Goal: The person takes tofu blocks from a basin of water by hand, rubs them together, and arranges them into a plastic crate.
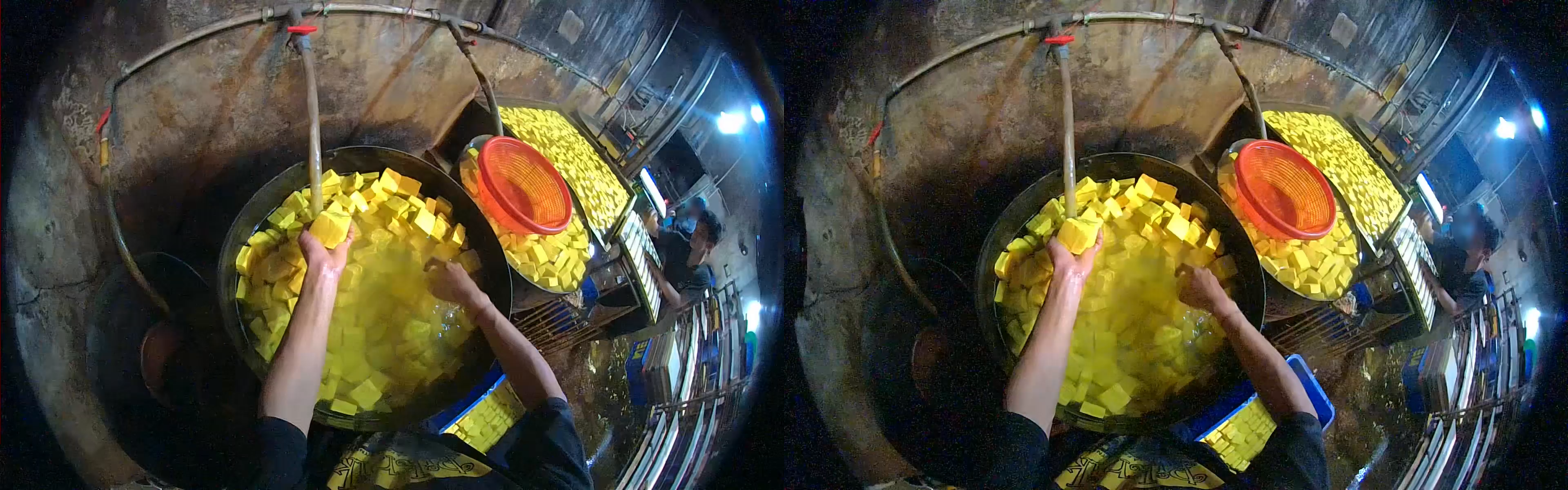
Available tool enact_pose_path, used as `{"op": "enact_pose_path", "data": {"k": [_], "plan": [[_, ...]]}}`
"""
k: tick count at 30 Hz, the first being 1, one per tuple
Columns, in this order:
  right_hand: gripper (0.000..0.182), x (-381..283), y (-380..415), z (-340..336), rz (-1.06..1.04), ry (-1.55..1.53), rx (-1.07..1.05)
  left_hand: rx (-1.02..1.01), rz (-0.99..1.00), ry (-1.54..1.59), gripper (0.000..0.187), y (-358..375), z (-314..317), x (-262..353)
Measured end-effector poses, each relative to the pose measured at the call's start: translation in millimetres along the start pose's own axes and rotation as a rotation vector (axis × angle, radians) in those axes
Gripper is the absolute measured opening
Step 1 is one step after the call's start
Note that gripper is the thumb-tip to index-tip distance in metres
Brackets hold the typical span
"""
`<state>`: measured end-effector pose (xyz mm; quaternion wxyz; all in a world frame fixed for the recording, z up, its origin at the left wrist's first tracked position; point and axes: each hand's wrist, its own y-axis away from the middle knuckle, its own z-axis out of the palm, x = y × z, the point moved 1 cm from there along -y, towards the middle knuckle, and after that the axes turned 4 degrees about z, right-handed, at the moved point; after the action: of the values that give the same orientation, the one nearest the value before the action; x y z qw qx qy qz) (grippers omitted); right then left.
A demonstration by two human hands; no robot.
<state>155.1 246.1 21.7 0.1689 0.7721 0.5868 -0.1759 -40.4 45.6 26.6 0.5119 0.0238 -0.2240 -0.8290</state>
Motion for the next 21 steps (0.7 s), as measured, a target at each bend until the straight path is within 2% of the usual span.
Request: {"op": "enact_pose_path", "data": {"k": [1,2,4,5,7,8,10,13,14,15,16,17,18,19,20,21], "plan": [[0.030,-12,-9,-9,-0.014,-0.157,-0.044,-0.010,0.032,-0.036,0.035,-2,-3,6],[0.030,-23,-21,-8,-0.022,-0.158,-0.048,-0.009,0.041,-0.034,0.035,-3,-8,9],[0.039,-47,-49,8,0.123,-0.210,-0.148,0.015,0.066,0.017,0.035,-2,-17,15],[0.039,-61,-58,19,0.112,-0.208,-0.150,0.012,0.077,0.021,0.035,2,-19,18],[0.041,-86,-72,47,0.030,0.125,-0.141,-0.040,0.059,0.068,0.037,16,-19,22],[0.041,-94,-76,59,0.018,0.127,-0.144,-0.051,0.061,0.077,0.037,16,-21,24],[0.025,-104,-80,81,-0.030,0.338,-0.198,-0.051,0.071,0.087,0.037,12,-28,27],[0.022,-91,-83,91,-0.172,0.254,-0.135,-0.084,0.099,0.076,0.036,16,-32,30],[0.022,-78,-86,91,-0.341,0.157,-0.094,-0.047,0.108,0.082,0.036,18,-32,29],[0.022,-63,-85,91,-0.351,0.162,-0.096,-0.010,0.113,0.088,0.035,21,-31,29],[0.030,-55,-80,84,-0.112,-0.523,-0.300,0.005,0.126,0.066,0.036,14,-39,24],[0.035,-49,-77,77,0.008,-0.861,-0.407,0.002,0.127,0.073,0.036,8,-47,21],[0.039,-50,-72,64,0.158,-1.194,-0.483,-0.096,0.056,0.082,0.034,1,-54,14],[0.040,-78,-51,24,0.130,-0.785,-0.403,-0.194,-0.021,0.087,0.031,-2,-57,8],[0.041,-99,-35,-5,0.109,-0.380,-0.314,-0.079,-0.010,0.088,0.029,25,-33,7],[0.041,-103,-28,-14,0.124,-0.383,-0.300,-0.084,-0.030,0.081,0.029,26,-32,-1]]}}
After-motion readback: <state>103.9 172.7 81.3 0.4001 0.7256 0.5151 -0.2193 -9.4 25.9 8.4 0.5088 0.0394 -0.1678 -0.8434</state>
